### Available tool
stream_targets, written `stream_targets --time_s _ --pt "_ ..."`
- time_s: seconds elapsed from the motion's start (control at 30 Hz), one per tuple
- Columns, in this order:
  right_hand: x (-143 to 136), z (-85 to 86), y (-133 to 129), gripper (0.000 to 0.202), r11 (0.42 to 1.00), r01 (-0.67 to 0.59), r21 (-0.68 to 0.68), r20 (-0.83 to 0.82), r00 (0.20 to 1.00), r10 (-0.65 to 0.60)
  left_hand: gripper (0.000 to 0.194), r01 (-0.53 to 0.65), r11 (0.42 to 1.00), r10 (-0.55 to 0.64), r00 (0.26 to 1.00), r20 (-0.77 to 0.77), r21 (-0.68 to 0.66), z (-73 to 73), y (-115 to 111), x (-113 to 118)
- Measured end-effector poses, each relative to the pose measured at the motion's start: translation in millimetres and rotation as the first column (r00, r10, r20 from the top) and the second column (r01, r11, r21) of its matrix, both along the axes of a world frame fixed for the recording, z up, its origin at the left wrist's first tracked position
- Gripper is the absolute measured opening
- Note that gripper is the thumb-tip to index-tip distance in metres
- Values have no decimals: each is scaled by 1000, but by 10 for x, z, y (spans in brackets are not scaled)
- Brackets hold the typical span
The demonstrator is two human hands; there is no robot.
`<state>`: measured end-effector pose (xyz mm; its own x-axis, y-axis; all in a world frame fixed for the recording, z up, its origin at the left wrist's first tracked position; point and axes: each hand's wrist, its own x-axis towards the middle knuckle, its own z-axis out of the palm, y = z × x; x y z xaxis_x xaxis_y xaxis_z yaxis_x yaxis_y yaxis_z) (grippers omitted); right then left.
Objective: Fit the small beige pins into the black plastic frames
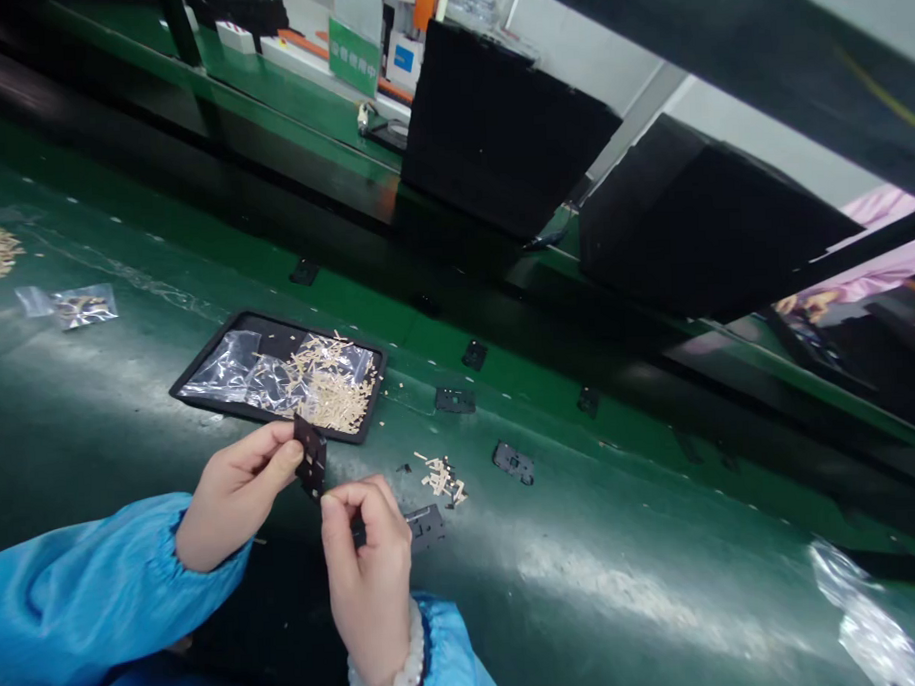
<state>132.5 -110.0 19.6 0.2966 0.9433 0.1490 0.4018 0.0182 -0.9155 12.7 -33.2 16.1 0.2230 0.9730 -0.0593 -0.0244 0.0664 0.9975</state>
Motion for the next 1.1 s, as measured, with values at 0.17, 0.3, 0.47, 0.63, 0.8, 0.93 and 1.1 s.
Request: stream_targets --time_s 0.17,0.3,0.47,0.63,0.8,0.93,1.1 --pt "7 15 -26 16 999 -26 25 77 997 24 11 3 996 4 997 -76 84 -21 -22 -29" --pt "-2 3 -38 15 999 -10 35 112 994 6 10 -17 997 21 998 -54 71 -59 -49 -29" --pt "-32 -9 -54 13 995 49 82 67 996 -55 13 -58 997 59 998 -19 44 -108 -100 -13" --pt "-23 -44 -62 14 999 52 -7 -149 987 -53 13 -70 993 76 995 -61 92 -150 -105 -20" --pt "-30 -142 -52 9 999 47 -20 -353 934 -51 18 -60 989 73 993 -91 138 -178 -100 -24" --pt "-56 -160 -56 6 990 115 77 -227 969 -95 18 -60 985 79 990 -116 164 -162 -131 -17" --pt "-70 -147 -64 13 951 150 269 57 983 -172 20 -32 993 45 993 -110 110 -149 -140 8"
